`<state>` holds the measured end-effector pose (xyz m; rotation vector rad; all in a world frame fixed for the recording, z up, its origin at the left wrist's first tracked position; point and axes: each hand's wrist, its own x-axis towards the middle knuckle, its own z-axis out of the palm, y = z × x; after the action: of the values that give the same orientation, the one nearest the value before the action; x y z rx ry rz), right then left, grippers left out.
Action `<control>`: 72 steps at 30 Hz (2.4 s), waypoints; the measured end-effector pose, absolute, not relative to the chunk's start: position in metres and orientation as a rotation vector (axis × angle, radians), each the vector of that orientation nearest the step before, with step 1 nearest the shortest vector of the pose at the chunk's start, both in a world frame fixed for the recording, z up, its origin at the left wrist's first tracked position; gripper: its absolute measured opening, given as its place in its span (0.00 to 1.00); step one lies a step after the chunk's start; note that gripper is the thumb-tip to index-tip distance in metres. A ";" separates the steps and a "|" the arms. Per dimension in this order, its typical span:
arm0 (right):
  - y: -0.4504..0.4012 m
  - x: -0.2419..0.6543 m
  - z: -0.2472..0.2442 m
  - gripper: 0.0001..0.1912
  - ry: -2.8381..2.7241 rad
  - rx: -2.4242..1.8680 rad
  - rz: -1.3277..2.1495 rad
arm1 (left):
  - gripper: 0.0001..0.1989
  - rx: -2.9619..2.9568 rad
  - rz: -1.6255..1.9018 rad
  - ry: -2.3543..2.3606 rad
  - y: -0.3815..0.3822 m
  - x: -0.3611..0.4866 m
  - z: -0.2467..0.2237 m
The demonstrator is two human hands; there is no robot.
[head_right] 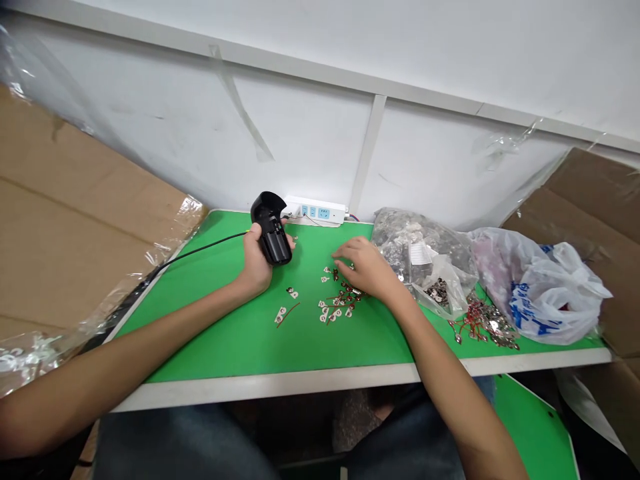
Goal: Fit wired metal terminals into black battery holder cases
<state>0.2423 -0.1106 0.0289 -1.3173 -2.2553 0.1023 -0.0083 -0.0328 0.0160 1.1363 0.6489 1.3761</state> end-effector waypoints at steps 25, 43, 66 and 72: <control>-0.112 0.208 0.005 0.05 -2.035 -1.583 0.306 | 0.33 1.219 1.160 0.671 -0.041 -0.006 0.019; -0.093 0.220 0.009 0.04 -2.037 -1.499 0.538 | 0.30 1.244 1.048 0.635 -0.040 -0.006 0.007; -0.085 0.225 0.010 0.03 -2.034 -1.451 0.595 | 0.33 1.343 1.006 0.657 -0.037 -0.002 0.011; -0.088 0.224 0.008 0.07 -2.025 -1.427 0.527 | 0.32 1.365 0.998 0.650 -0.038 -0.003 0.012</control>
<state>0.2240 -0.0876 0.0078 -1.4269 -2.0252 0.5265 -0.0030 -0.0383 0.0125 1.3648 0.6503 0.9981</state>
